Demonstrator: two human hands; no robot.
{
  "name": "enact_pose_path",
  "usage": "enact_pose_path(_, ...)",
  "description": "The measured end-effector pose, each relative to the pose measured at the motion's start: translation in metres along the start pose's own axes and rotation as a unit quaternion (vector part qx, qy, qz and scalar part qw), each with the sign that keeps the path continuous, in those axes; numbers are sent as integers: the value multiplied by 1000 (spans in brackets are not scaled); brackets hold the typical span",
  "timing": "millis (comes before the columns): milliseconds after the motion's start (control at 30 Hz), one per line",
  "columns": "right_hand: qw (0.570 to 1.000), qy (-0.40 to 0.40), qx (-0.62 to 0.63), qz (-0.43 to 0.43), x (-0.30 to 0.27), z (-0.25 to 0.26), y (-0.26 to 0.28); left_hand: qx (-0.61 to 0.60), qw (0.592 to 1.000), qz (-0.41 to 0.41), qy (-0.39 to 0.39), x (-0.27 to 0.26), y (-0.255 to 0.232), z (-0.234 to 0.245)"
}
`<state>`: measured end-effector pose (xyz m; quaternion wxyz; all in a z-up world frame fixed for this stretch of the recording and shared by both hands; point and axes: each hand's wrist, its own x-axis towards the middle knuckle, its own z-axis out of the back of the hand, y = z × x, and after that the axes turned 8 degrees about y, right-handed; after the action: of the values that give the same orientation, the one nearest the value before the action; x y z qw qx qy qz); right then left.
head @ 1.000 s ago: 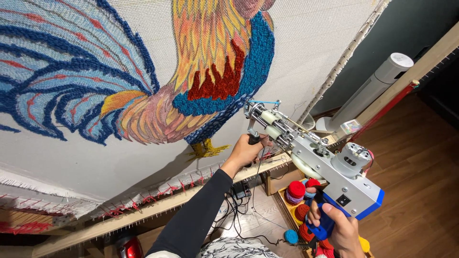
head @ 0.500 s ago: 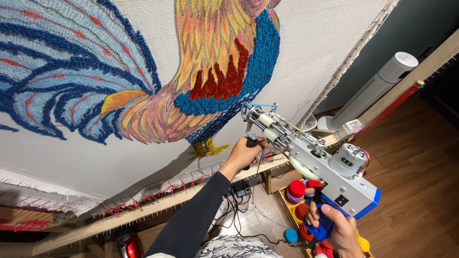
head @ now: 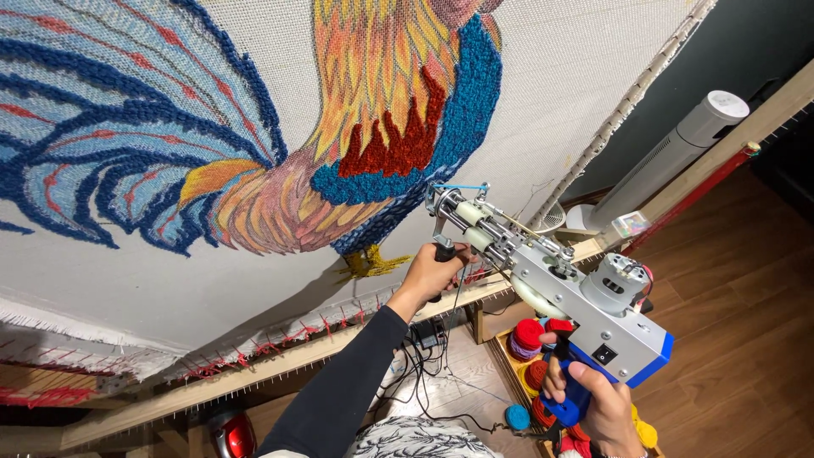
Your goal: Using an electric tufting gun to create a rooster design on a large vertical canvas.
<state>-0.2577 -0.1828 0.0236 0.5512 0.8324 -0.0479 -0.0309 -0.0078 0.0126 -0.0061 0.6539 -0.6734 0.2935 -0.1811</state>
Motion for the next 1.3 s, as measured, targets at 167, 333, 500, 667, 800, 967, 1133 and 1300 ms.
enact_pose_path(167, 1000, -12, -4, -7, 2, -5, 4, 7, 1000, -9, -4, 2, 3, 1)
enact_pose_path(333, 1000, -14, -4, -10, 8, -7, 2, -7, 1000, -8, -1, 6, 1, 7)
enact_pose_path(500, 1000, -28, -2, -11, 18, -8, -15, -24, 997, -74, 0, 36, 34, 25)
enact_pose_path(667, 994, -41, -102, 25, 36, -38, -17, -12, 998, -43, -38, 50, 29, 38)
enact_pose_path(800, 973, -63, -216, 41, 43, -28, -44, -8, 996, -80, -37, 69, 39, 50)
enact_pose_path(967, 954, -69, -274, 103, 45, -43, -37, 33, 995, -84, -34, 87, 57, 57)
enact_pose_path(1133, 940, -79, -314, 109, 47, -39, -40, -58, 991, -118, -34, 90, 56, 60)
enact_pose_path(1300, 979, -55, -189, 47, 47, -40, -38, 88, 994, -37, -51, 68, 19, 54)
